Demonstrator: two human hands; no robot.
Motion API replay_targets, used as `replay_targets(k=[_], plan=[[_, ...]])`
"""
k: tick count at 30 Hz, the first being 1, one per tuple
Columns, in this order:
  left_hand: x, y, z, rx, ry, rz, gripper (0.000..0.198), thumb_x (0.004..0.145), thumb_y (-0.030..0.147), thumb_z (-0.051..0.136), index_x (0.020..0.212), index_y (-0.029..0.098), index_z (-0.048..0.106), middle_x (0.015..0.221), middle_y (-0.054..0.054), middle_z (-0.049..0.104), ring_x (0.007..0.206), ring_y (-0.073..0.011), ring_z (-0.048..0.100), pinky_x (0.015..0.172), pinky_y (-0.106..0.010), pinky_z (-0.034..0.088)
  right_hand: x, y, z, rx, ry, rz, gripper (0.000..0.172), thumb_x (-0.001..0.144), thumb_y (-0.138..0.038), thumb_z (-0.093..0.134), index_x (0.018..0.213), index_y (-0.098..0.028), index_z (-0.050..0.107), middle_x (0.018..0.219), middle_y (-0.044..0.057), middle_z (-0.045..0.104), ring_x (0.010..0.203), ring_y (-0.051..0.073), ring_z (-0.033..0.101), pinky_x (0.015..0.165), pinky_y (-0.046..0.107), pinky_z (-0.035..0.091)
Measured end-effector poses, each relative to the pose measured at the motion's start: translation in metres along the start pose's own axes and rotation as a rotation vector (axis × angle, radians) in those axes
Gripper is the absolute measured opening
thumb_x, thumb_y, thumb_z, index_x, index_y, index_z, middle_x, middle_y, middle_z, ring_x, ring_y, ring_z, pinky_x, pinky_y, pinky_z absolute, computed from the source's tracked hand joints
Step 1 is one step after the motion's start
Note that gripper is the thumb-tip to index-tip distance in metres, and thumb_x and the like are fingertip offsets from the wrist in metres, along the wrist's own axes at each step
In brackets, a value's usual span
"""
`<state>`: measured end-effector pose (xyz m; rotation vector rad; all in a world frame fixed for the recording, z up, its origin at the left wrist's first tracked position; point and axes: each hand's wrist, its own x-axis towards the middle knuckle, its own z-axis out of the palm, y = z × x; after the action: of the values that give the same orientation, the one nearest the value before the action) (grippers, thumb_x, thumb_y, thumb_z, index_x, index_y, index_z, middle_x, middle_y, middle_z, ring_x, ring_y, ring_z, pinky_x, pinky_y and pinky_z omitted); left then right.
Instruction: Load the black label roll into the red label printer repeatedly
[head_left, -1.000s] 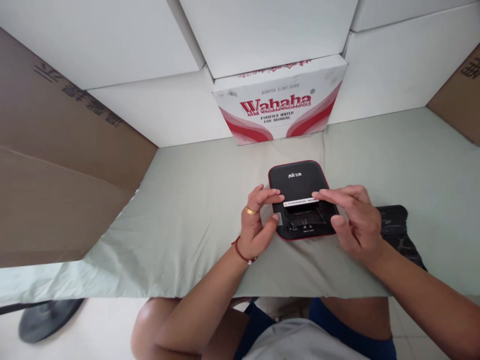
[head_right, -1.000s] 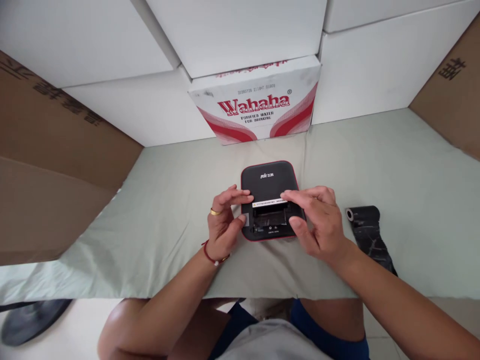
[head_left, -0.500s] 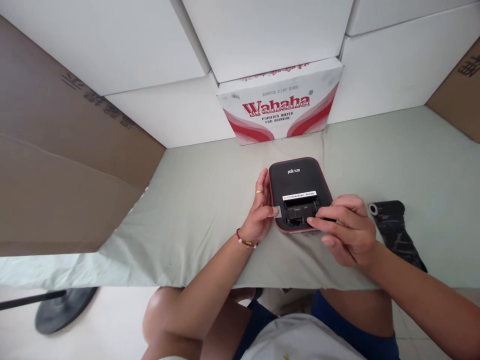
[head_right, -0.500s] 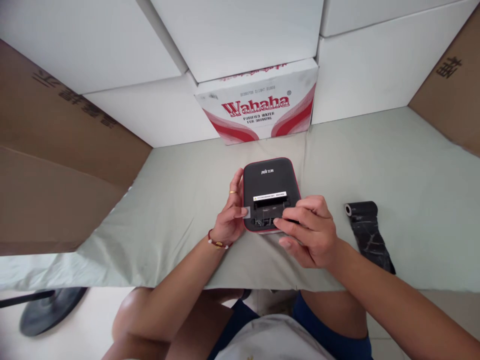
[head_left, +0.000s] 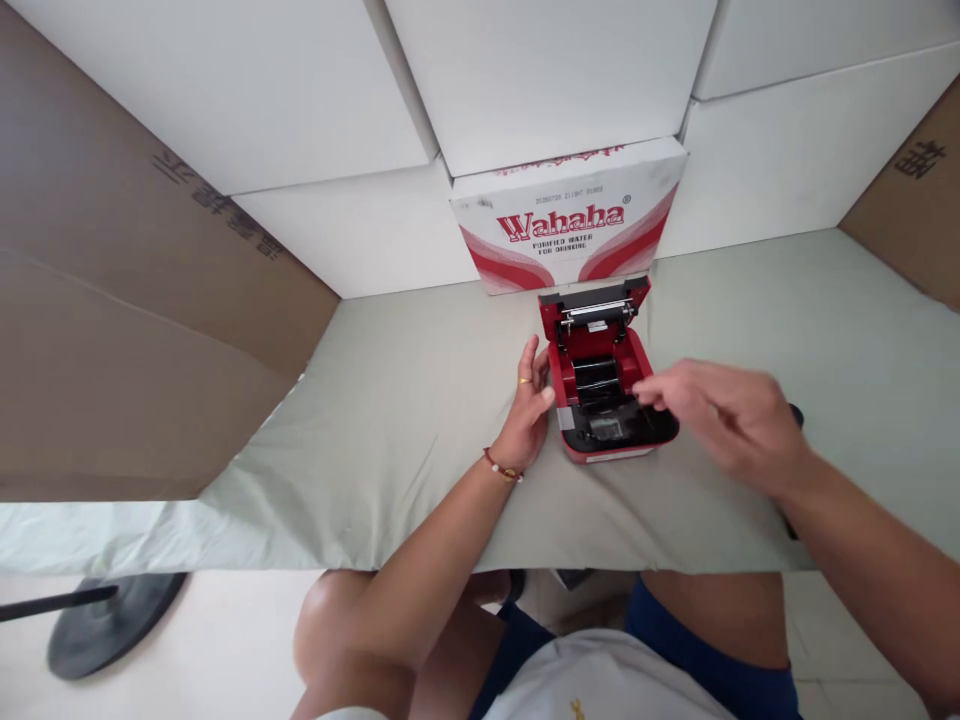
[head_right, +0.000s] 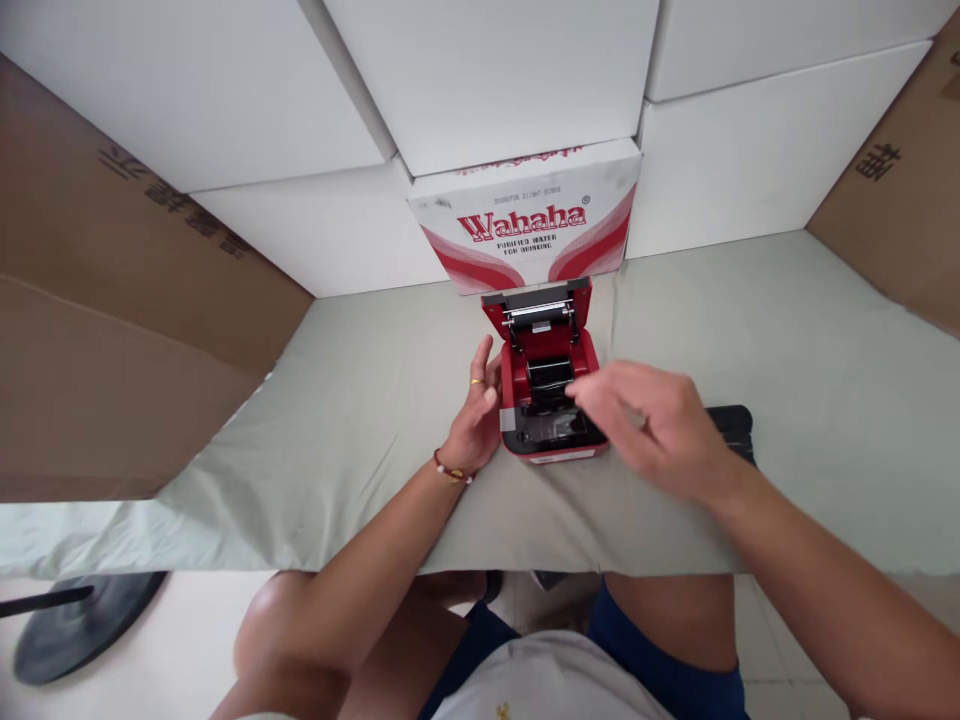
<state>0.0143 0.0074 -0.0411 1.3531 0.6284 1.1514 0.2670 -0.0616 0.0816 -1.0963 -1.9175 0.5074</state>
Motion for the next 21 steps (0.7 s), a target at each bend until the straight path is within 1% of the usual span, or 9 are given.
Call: replay_targets(k=[2, 3, 6, 8, 10, 12, 15, 18, 21], plan=[[0.004, -0.003, -0.001, 0.004, 0.054, -0.025, 0.08, 0.099, 0.065, 0.066, 0.167, 0.041, 0.032, 0.176, -0.009, 0.042, 0.162, -0.028, 0.046, 0.129, -0.054, 0.044, 0.023, 0.0, -0.007, -0.069, -0.089, 0.202, 0.031, 0.109, -0.041, 0.055, 0.099, -0.029, 0.082, 0.086, 0.001, 0.082, 0.073, 0.019, 0.075, 0.069, 0.034, 0.058], [0.005, -0.005, -0.002, 0.019, 0.07, -0.027, 0.075, 0.099, 0.063, 0.068, 0.164, 0.039, 0.038, 0.175, -0.01, 0.045, 0.16, -0.0281, 0.048, 0.129, -0.054, 0.043, 0.035, 0.001, -0.007, -0.143, -0.159, 0.221, 0.029, 0.107, -0.038, 0.057, 0.097, -0.028, 0.082, 0.085, 0.0, 0.082, 0.072, 0.019, 0.074, 0.068, 0.033, 0.057], [0.008, -0.008, -0.003, 0.051, 0.079, -0.006, 0.07, 0.098, 0.059, 0.072, 0.159, 0.033, 0.046, 0.171, -0.012, 0.049, 0.157, -0.0288, 0.052, 0.128, -0.053, 0.044, 0.069, 0.002, 0.009, -0.476, -0.409, 0.141, 0.022, 0.098, -0.023, 0.061, 0.097, -0.028, 0.083, 0.095, 0.002, 0.085, 0.081, 0.022, 0.076, 0.07, 0.034, 0.054], [0.009, -0.008, -0.003, 0.035, 0.081, -0.002, 0.071, 0.096, 0.058, 0.074, 0.156, 0.031, 0.048, 0.17, -0.013, 0.051, 0.155, -0.0288, 0.053, 0.127, -0.051, 0.045, 0.085, -0.002, 0.025, -0.704, -0.536, 0.193, 0.025, 0.095, -0.018, 0.062, 0.106, -0.027, 0.083, 0.104, 0.007, 0.085, 0.088, 0.026, 0.077, 0.069, 0.036, 0.052], [0.009, -0.007, -0.001, -0.017, 0.091, -0.025, 0.072, 0.093, 0.058, 0.078, 0.153, 0.03, 0.05, 0.169, -0.013, 0.051, 0.156, -0.0289, 0.052, 0.128, -0.051, 0.043, 0.095, -0.01, 0.04, -0.838, -0.612, 0.293, 0.027, 0.095, -0.016, 0.063, 0.112, -0.023, 0.082, 0.109, 0.014, 0.085, 0.093, 0.031, 0.079, 0.069, 0.037, 0.051], [0.009, -0.004, 0.001, -0.081, 0.113, -0.058, 0.071, 0.09, 0.058, 0.081, 0.15, 0.03, 0.053, 0.168, -0.01, 0.052, 0.157, -0.0292, 0.049, 0.13, -0.05, 0.04, 0.1, -0.017, 0.049, -0.872, -0.654, 0.338, 0.026, 0.094, -0.015, 0.063, 0.111, -0.019, 0.082, 0.11, 0.019, 0.084, 0.099, 0.034, 0.079, 0.072, 0.037, 0.053], [0.009, 0.0, 0.005, -0.138, 0.139, -0.088, 0.069, 0.088, 0.056, 0.084, 0.146, 0.031, 0.056, 0.165, -0.008, 0.055, 0.158, -0.0301, 0.047, 0.133, -0.049, 0.035, 0.102, -0.021, 0.053, -0.874, -0.685, 0.358, 0.026, 0.093, -0.014, 0.063, 0.111, -0.016, 0.082, 0.115, 0.022, 0.083, 0.107, 0.036, 0.079, 0.077, 0.038, 0.055], [0.009, 0.003, 0.007, -0.157, 0.142, -0.089, 0.069, 0.086, 0.056, 0.086, 0.143, 0.031, 0.058, 0.162, -0.008, 0.057, 0.158, -0.0307, 0.047, 0.135, -0.05, 0.033, 0.1, -0.017, 0.052, -0.867, -0.675, 0.374, 0.031, 0.095, -0.017, 0.061, 0.12, -0.016, 0.08, 0.122, 0.023, 0.081, 0.111, 0.038, 0.078, 0.08, 0.039, 0.056], [0.009, 0.004, 0.007, -0.169, 0.147, -0.09, 0.068, 0.085, 0.055, 0.087, 0.142, 0.031, 0.058, 0.162, -0.007, 0.057, 0.158, -0.0306, 0.046, 0.135, -0.051, 0.033, 0.097, -0.012, 0.05, -0.852, -0.64, 0.394, 0.034, 0.097, -0.022, 0.059, 0.127, -0.019, 0.076, 0.122, 0.021, 0.081, 0.109, 0.038, 0.078, 0.077, 0.039, 0.055]])
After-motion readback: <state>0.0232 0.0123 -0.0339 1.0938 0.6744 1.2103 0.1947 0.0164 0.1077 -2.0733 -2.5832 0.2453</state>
